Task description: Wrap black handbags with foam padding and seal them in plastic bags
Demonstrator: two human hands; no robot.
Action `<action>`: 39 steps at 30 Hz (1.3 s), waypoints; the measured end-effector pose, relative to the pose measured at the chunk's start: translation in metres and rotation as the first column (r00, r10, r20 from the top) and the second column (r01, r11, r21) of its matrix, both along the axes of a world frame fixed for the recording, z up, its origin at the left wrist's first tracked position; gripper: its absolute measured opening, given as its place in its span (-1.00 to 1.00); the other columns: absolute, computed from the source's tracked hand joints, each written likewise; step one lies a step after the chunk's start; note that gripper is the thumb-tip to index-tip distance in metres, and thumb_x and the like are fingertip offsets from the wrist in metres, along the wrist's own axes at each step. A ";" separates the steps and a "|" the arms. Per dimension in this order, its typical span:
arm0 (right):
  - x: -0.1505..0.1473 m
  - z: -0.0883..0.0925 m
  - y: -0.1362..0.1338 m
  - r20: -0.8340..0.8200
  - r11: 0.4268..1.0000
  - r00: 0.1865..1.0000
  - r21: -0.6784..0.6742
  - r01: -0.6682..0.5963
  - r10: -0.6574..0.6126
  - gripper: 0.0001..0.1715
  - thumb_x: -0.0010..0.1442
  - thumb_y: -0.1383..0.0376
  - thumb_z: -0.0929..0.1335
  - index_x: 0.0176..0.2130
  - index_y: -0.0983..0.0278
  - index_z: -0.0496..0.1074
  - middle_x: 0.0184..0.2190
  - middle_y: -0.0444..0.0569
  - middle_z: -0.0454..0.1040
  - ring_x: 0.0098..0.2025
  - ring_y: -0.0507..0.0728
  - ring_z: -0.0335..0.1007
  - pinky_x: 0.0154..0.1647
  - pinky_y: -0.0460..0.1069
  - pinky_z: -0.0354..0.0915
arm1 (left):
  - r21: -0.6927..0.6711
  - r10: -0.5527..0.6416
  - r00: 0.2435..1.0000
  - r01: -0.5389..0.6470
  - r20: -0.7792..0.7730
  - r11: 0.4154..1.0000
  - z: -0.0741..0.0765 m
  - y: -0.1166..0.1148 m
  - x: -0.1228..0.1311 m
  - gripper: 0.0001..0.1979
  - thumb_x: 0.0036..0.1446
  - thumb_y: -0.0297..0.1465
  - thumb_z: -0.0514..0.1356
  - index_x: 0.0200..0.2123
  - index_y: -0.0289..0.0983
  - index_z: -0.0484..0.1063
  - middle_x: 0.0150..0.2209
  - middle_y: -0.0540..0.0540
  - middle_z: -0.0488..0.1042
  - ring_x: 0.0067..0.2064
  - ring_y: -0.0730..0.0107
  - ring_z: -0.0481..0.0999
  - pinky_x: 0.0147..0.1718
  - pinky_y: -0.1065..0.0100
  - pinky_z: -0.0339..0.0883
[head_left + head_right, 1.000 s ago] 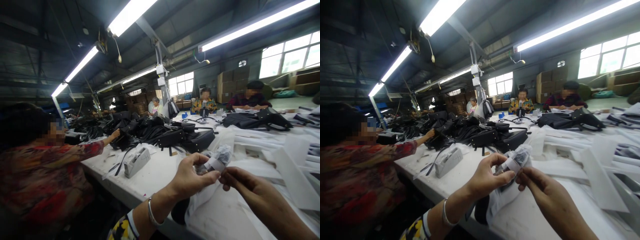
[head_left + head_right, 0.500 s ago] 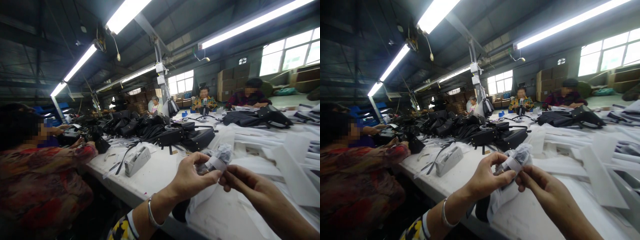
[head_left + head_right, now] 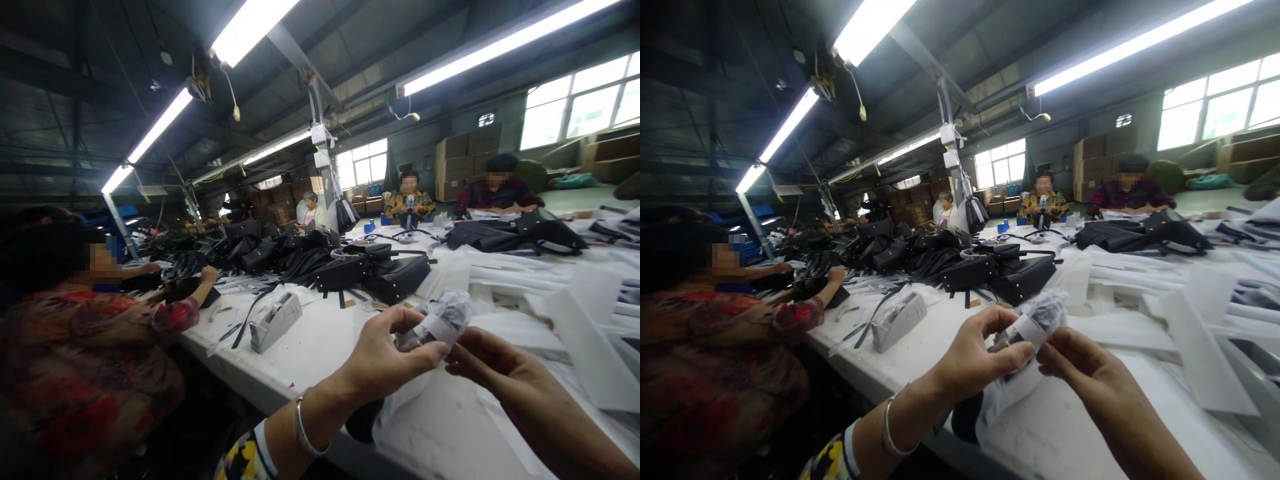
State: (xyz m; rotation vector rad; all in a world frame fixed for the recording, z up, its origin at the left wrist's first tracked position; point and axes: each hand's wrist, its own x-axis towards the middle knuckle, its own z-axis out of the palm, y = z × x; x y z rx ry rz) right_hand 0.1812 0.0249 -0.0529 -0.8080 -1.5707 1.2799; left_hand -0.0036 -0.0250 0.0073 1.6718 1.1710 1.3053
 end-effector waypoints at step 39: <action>-0.031 0.021 -0.014 -0.323 0.989 0.944 -0.150 0.016 -0.064 -0.65 0.03 0.20 0.53 -0.18 0.30 0.57 -0.52 -0.14 0.41 -0.63 -0.13 -0.08 -0.67 -0.18 -0.11 | -0.081 0.035 0.992 -0.044 -0.121 0.996 -0.012 0.005 -0.001 -0.58 0.09 -0.19 0.29 -0.01 -0.18 0.35 -0.33 -0.04 0.51 -0.33 0.34 0.48 -0.37 0.38 0.35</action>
